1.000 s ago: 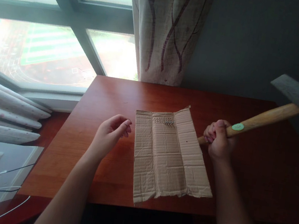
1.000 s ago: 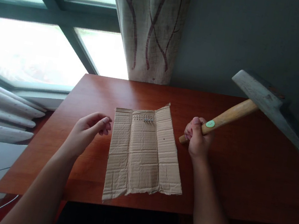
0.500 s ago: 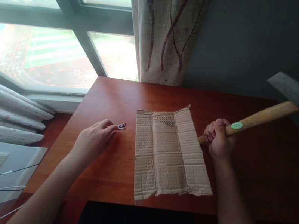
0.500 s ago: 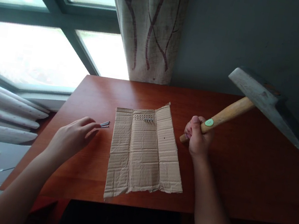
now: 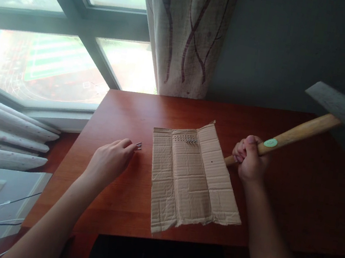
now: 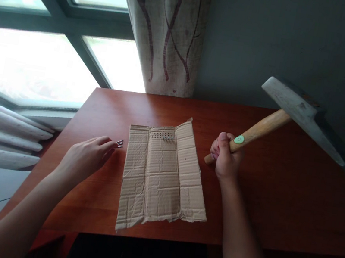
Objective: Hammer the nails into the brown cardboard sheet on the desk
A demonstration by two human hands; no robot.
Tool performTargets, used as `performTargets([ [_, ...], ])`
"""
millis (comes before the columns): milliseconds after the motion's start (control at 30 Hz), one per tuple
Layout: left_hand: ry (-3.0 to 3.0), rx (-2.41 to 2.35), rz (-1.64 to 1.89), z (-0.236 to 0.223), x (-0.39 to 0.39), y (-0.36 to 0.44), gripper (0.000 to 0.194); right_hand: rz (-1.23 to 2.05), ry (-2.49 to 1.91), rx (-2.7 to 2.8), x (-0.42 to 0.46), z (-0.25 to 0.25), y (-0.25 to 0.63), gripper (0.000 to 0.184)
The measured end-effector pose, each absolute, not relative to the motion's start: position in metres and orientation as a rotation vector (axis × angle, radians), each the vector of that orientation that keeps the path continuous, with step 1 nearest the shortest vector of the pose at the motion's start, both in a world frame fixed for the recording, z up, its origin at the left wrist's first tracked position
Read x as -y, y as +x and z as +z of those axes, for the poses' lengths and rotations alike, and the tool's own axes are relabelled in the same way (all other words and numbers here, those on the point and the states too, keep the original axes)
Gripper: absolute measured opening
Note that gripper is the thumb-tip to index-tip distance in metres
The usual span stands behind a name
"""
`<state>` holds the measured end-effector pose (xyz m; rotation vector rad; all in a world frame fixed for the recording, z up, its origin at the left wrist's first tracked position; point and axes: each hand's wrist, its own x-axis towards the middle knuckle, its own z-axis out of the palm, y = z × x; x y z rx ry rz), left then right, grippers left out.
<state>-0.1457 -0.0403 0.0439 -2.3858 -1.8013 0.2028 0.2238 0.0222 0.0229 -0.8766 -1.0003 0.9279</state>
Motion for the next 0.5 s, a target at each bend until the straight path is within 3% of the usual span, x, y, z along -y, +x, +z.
performTargets([
  [500,-2.413,1.836,0.314,0.047,0.037,-0.135,0.027,0.915,-0.890,0.991,-0.022,0.023,0.224,0.051],
])
